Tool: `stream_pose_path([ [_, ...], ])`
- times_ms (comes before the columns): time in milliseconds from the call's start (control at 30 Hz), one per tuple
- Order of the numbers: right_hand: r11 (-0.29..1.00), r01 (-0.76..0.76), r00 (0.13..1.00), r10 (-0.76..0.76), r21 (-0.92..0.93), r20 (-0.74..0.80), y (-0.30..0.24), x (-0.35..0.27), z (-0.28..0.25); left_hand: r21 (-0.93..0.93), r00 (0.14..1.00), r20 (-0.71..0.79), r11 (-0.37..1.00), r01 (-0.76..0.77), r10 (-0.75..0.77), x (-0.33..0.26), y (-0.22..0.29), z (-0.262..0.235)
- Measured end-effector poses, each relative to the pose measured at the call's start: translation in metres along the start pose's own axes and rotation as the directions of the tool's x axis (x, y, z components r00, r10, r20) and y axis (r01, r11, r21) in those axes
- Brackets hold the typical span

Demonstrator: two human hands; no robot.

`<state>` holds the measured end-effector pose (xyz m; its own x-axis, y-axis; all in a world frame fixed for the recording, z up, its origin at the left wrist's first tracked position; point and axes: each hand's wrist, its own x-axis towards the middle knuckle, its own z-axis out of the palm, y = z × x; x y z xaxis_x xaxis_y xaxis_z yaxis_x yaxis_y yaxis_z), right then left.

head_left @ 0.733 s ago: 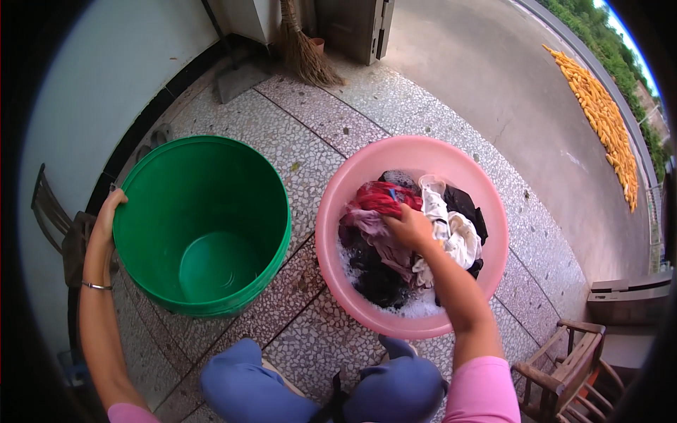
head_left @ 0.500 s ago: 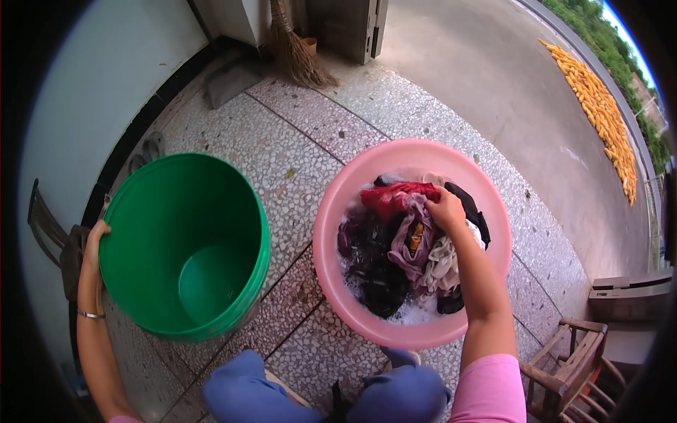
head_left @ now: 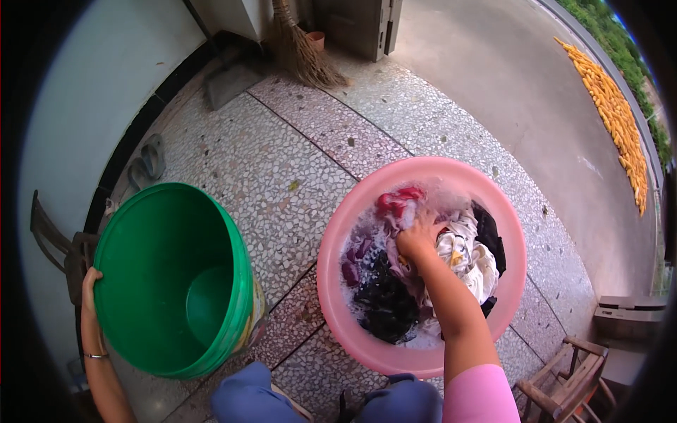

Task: Hanging a garment on a rail and then hand-washing other clothes in a bucket.

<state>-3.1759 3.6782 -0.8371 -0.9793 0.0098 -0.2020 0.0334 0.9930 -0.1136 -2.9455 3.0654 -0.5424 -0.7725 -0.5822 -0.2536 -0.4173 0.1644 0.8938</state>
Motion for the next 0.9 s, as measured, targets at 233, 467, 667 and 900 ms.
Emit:
stream_pose_path([
  [233,0.992,0.039,0.969,-0.067,0.12,0.236,0.019,0.024,0.01,0.012,0.988,-0.045,0.988,0.151,-0.15,-0.059,0.012,0.039],
  [467,0.912,0.397,0.85,-0.322,0.105,-0.417,0.02,-0.083,-0.015,-0.292,0.939,0.082,0.893,0.343,-0.334,-0.122,-0.01,0.054],
  [667,0.869,0.472,0.861,-0.417,0.152,-0.292,0.06,-0.212,-0.047,-0.384,0.913,0.326,0.848,0.366,-0.246,-0.074,0.002,0.143],
  [900,0.953,0.253,0.947,-0.209,0.165,-0.243,0.114,-0.302,-0.053,-0.261,0.816,0.552,0.894,0.364,-0.171,0.035,0.087,0.317],
])
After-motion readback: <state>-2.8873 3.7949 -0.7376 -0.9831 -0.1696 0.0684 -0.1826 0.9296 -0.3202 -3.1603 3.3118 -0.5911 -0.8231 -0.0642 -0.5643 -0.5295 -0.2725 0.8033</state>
